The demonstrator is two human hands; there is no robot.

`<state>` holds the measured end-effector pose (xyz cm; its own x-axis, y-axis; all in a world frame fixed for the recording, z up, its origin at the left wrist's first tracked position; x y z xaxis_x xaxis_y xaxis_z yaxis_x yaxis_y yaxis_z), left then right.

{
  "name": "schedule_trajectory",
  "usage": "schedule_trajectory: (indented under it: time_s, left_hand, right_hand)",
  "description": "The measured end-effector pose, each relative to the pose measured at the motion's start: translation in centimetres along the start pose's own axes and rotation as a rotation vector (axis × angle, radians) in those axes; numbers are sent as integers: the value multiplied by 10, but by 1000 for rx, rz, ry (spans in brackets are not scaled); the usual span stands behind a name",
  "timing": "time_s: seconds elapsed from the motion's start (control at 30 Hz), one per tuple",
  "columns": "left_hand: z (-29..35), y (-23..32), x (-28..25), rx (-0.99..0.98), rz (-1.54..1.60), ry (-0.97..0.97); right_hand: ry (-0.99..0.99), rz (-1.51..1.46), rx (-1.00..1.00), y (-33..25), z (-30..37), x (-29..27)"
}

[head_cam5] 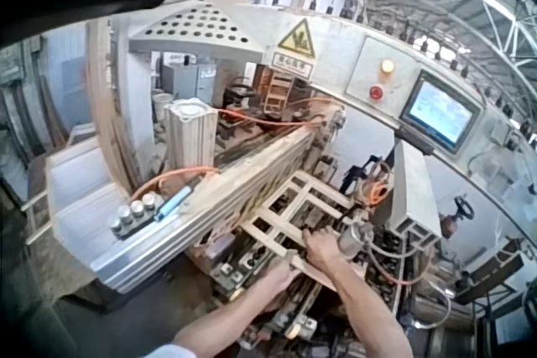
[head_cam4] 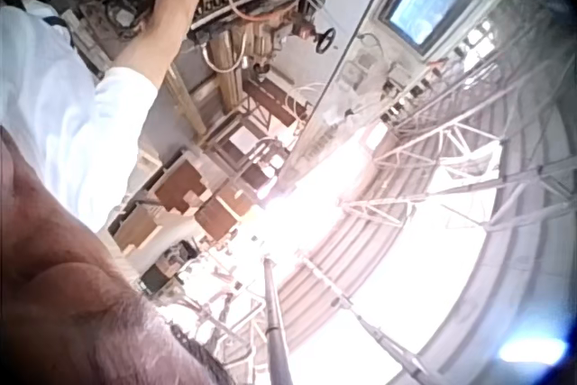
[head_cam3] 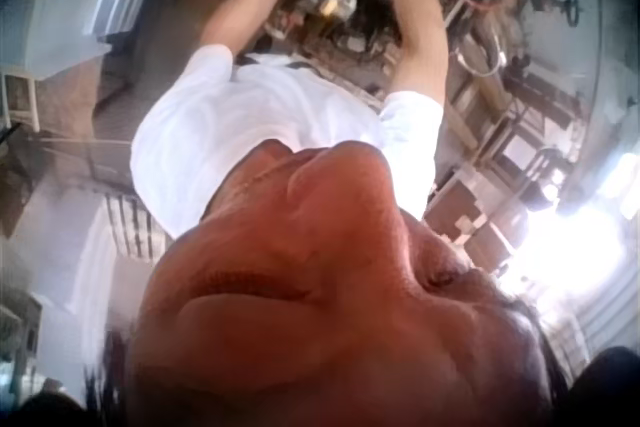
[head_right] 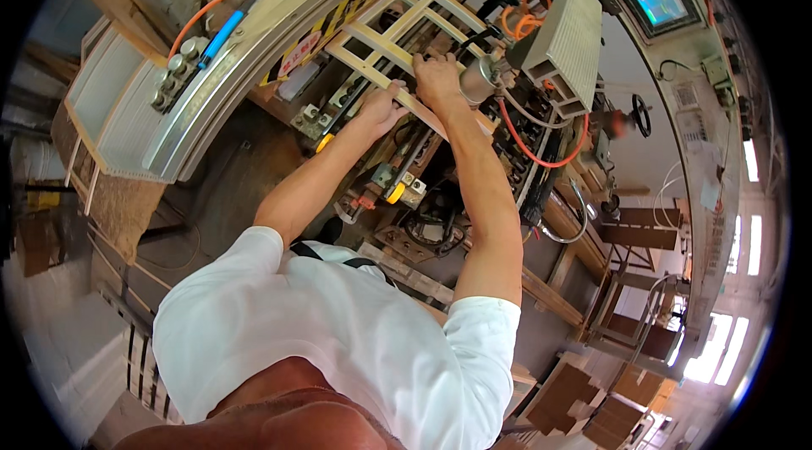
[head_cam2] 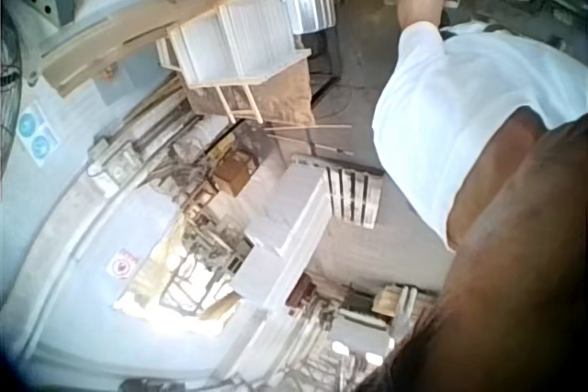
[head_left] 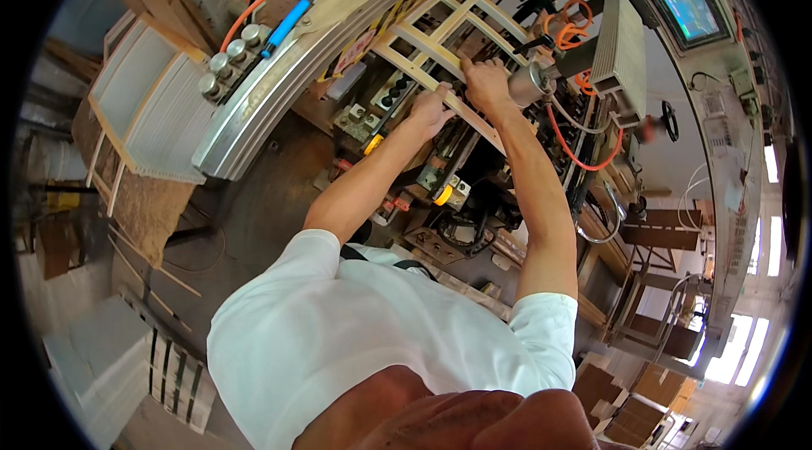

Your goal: The person repeatedly picks up wooden frames from a nearby stack and places them onto a machine jig. They align the frames within the jig, press a control button to activate the machine, and then remove the processed frames to place them on a growing stack. This cycle is performed continuously for multiple units.

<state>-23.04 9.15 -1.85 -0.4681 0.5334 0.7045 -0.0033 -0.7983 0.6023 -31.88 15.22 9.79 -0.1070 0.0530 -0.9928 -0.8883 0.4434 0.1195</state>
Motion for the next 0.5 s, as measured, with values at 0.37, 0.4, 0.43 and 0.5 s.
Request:
schedule_trajectory:
  time_s: [0.37,0.4,0.43,0.5]
  left_hand:
    - [152,-14,-52,-6,125,-30]
    - [169,-22,-60,-39,153,3]
    - [191,-25,-62,-47,138,37]
    - [228,-25,-75,-85,138,-29]
  right_hand:
    - [129,28,-79,11,-3,14]
    - [130,4,-96,7,-4,8]
    - [92,-13,-75,4,-5,3]
    - [15,-52,-31,-5,-5,-3]
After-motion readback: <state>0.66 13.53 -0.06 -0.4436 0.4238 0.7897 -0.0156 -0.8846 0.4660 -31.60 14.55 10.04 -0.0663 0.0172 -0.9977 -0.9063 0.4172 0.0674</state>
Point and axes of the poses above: each hand's wrist, its own z-axis away from the middle knuckle, its own x-axis out of the palm, y = z × x, the point moved 2 cm from there along -z, towards the middle knuckle, and after that the axes turned 9 degrees about -z, right-handed, at the moved point
